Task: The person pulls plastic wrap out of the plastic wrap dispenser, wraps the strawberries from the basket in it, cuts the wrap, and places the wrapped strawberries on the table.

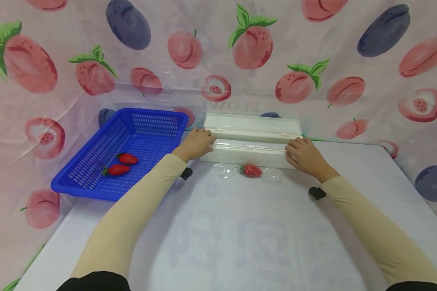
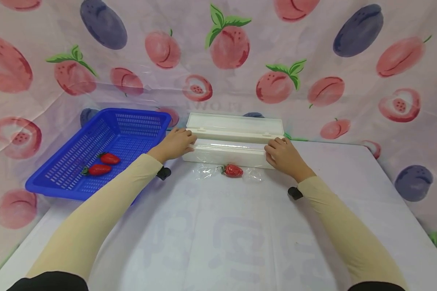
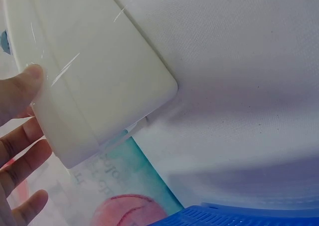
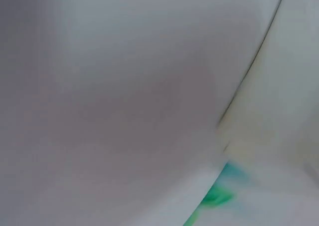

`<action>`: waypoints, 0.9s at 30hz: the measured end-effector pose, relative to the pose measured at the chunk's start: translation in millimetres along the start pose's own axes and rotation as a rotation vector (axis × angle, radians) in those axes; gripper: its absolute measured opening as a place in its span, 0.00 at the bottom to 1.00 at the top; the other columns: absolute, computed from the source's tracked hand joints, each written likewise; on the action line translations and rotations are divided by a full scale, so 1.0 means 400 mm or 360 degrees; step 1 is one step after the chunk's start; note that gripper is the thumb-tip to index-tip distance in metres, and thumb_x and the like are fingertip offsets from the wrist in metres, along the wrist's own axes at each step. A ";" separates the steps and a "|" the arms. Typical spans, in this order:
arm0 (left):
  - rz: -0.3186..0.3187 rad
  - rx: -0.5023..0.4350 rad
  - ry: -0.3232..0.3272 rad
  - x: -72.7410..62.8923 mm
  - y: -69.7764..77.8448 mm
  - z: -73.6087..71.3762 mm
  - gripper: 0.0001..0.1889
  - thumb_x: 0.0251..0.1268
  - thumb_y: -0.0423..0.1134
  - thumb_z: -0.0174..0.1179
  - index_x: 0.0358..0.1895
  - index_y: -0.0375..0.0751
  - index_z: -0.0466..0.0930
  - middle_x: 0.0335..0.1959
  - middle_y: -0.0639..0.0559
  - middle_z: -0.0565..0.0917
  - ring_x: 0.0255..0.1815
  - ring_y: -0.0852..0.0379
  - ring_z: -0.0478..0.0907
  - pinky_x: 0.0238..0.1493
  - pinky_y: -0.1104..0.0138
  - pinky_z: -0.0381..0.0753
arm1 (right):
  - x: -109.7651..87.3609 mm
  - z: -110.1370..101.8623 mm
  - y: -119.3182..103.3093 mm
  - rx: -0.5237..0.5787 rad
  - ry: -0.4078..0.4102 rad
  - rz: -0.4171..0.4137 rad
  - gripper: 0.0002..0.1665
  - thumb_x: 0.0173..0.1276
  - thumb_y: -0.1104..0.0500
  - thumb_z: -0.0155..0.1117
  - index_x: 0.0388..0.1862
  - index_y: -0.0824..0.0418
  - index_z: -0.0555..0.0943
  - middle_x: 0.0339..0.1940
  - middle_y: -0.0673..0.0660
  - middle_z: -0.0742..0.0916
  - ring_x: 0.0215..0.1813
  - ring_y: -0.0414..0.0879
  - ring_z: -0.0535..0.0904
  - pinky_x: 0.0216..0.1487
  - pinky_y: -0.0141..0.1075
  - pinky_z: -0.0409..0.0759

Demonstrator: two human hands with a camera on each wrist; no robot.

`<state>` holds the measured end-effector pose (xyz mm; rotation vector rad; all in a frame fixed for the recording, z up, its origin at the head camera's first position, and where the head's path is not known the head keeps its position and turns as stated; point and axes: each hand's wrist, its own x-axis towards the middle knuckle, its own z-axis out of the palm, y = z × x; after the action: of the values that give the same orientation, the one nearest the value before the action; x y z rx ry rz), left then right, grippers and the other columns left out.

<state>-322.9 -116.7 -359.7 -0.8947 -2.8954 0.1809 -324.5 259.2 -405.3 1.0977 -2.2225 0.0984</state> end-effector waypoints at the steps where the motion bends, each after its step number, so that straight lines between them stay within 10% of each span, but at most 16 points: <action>1: -0.0001 -0.0001 -0.0006 0.001 0.000 0.000 0.13 0.65 0.47 0.57 0.46 0.44 0.75 0.46 0.47 0.80 0.54 0.48 0.73 0.58 0.53 0.68 | -0.012 -0.003 0.009 -0.0008 0.0018 0.0003 0.03 0.57 0.65 0.57 0.27 0.65 0.75 0.29 0.59 0.80 0.34 0.55 0.74 0.39 0.50 0.71; 14: -0.0012 0.0010 -0.0042 0.011 0.003 0.001 0.13 0.67 0.48 0.55 0.47 0.45 0.75 0.48 0.47 0.80 0.56 0.48 0.72 0.60 0.54 0.67 | -0.089 -0.021 0.057 0.0050 0.0099 0.0063 0.08 0.49 0.68 0.66 0.30 0.65 0.78 0.31 0.63 0.80 0.39 0.59 0.76 0.41 0.52 0.70; 22: -0.0096 -0.0115 -0.0056 0.008 -0.001 -0.009 0.13 0.65 0.48 0.58 0.46 0.45 0.78 0.48 0.46 0.79 0.57 0.46 0.72 0.63 0.50 0.65 | -0.076 -0.037 0.023 0.0166 0.0101 0.0436 0.08 0.53 0.68 0.65 0.34 0.67 0.79 0.37 0.66 0.80 0.43 0.62 0.75 0.45 0.56 0.69; 27: -0.0102 -0.0143 -0.0053 0.005 -0.008 -0.018 0.12 0.63 0.48 0.59 0.44 0.46 0.79 0.47 0.46 0.79 0.55 0.46 0.72 0.63 0.49 0.64 | -0.034 -0.050 -0.026 0.0087 0.0128 0.0374 0.12 0.52 0.65 0.67 0.37 0.67 0.80 0.35 0.65 0.80 0.41 0.61 0.74 0.44 0.57 0.69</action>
<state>-325.4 -117.3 -352.0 -0.8179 -2.9796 0.0618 -300.6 268.5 -399.3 0.8415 -2.2790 0.2996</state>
